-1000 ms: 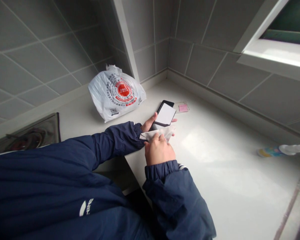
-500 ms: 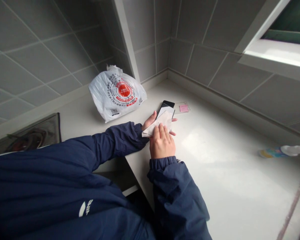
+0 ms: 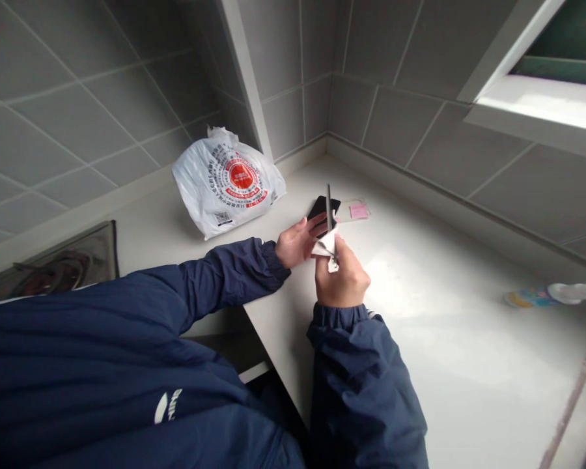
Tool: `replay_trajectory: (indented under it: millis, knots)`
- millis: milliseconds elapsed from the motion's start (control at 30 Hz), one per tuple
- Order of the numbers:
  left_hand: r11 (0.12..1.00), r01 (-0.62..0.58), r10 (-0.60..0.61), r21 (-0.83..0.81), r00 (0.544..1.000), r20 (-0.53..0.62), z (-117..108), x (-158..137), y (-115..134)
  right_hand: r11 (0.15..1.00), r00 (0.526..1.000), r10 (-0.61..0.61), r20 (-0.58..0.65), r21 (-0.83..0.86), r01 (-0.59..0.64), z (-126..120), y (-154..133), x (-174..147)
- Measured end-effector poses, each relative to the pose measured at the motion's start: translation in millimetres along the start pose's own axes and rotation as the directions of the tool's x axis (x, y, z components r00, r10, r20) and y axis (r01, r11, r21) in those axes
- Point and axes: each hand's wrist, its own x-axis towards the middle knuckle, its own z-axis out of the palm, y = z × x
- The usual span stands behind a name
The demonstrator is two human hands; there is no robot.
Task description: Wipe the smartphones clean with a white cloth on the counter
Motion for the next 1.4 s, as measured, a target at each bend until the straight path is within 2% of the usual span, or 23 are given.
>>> replay_trajectory:
  millis: [67, 133, 167, 200, 267, 300, 367, 433, 533, 600, 667, 800, 900, 967, 1067, 1100, 1133, 1200, 1267, 1300, 1333, 1400]
  knots:
    - [0.998, 0.010, -0.011, 0.069, 1.000, 0.010, -4.2, 0.0, 1.4, 0.970, 0.977, 0.214, 0.009, 0.112, -0.214, -2.6, 4.6, 7.9]
    - [0.993, 0.005, -0.011, 0.114, 0.999, 0.049, -6.8, -0.7, 2.7, 0.864, 0.918, 0.392, 0.068, 0.316, -0.392, -2.3, 10.0, 14.6]
    - [0.992, 0.000, -0.008, 0.126, 0.998, 0.066, -7.3, -1.3, 3.0, 0.752, 0.869, 0.481, 0.120, 0.453, -0.478, -1.5, 12.1, 17.5]
    - [0.991, 0.001, -0.012, 0.137, 0.997, 0.080, -7.2, -2.0, 3.1, 0.598, 0.795, 0.580, 0.175, 0.572, -0.562, -0.5, 13.5, 20.1]
    - [0.987, 0.009, -0.023, 0.159, 0.996, 0.089, -5.6, -3.1, 2.1, 0.301, 0.648, 0.697, 0.306, 0.695, -0.653, 1.1, 13.2, 24.1]
    - [0.986, 0.006, -0.021, 0.167, 0.996, 0.088, -4.0, -3.3, 1.2, 0.187, 0.584, 0.725, 0.365, 0.712, -0.677, 1.4, 11.6, 25.5]
    - [0.987, -0.019, 0.004, 0.157, 0.996, 0.091, 0.1, -2.6, -1.2, 0.049, 0.501, 0.734, 0.458, 0.700, -0.713, 1.4, 6.9, 26.6]
    - [0.993, -0.077, 0.068, 0.094, 0.993, 0.101, 4.8, -0.8, -3.5, -0.020, 0.450, 0.723, 0.525, 0.667, -0.745, 1.8, 2.3, 25.2]
    - [0.996, -0.089, 0.089, -0.004, 0.992, 0.090, 9.8, 1.9, -5.0, -0.047, 0.423, 0.685, 0.593, 0.616, -0.786, 5.7, -1.1, 18.4]
    - [1.000, -0.014, 0.015, -0.014, 0.996, 0.089, 10.5, 2.3, -3.9, -0.036, 0.423, 0.656, 0.625, 0.586, -0.810, 10.3, -0.7, 11.6]
    - [0.998, 0.063, -0.062, -0.005, 0.994, 0.092, 9.7, 1.5, -1.6, 0.024, 0.430, 0.618, 0.658, 0.531, -0.847, 14.8, 0.9, 4.1]
    - [0.991, 0.137, -0.137, 0.016, 0.990, 0.036, 9.3, -0.9, 4.0, 0.255, 0.455, 0.562, 0.691, 0.378, -0.890, 18.0, 5.7, -5.7]
    - [0.991, 0.135, -0.135, 0.017, 0.991, 0.003, 10.9, -1.9, 6.5, 0.429, 0.523, 0.544, 0.655, 0.319, -0.845, 14.4, 12.1, -2.4]
    - [0.994, 0.109, -0.109, 0.017, 0.994, -0.013, 11.2, -2.1, 6.8, 0.516, 0.562, 0.533, 0.633, 0.283, -0.808, 9.8, 19.3, 5.1]
    - [0.997, 0.068, -0.068, 0.023, 0.998, -0.013, 8.4, -1.6, 5.5, 0.526, 0.561, 0.600, 0.570, 0.247, -0.814, -0.9, 32.8, 20.5]
    - [0.998, 0.062, -0.061, 0.025, 0.998, -0.009, 6.8, -1.2, 4.9, 0.536, 0.582, 0.621, 0.524, 0.258, -0.804, -5.5, 36.8, 25.6]
    - [0.998, 0.058, -0.058, 0.029, 0.998, -0.006, 5.1, -0.6, 4.2, 0.556, 0.620, 0.633, 0.464, 0.286, -0.781, -10.3, 39.8, 30.2]
    - [0.997, 0.065, -0.064, 0.038, 0.998, -0.005, 1.7, 0.8, 3.0, 0.698, 0.762, 0.602, 0.237, 0.308, -0.647, -19.1, 40.9, 35.9]
    - [0.995, 0.087, -0.087, 0.045, 0.996, 0.006, -0.9, 2.4, 1.9, 0.867, 0.885, 0.465, -0.010, 0.209, -0.453, -23.6, 33.9, 34.5]
    - [0.994, 0.103, -0.104, 0.046, 0.994, 0.017, -1.6, 3.2, 1.4, 0.916, 0.920, 0.387, -0.065, 0.139, -0.376, -23.1, 27.7, 30.5]
    - [0.993, 0.112, -0.113, 0.046, 0.993, 0.018, -2.0, 4.0, 0.9, 0.948, 0.948, 0.312, -0.063, 0.090, -0.305, -20.6, 20.4, 24.3]
    - [0.994, 0.100, -0.100, 0.034, 0.995, -0.013, -1.8, 5.4, 0.2, 0.993, 0.994, 0.092, 0.059, 0.075, -0.097, -10.0, 5.4, 6.8]
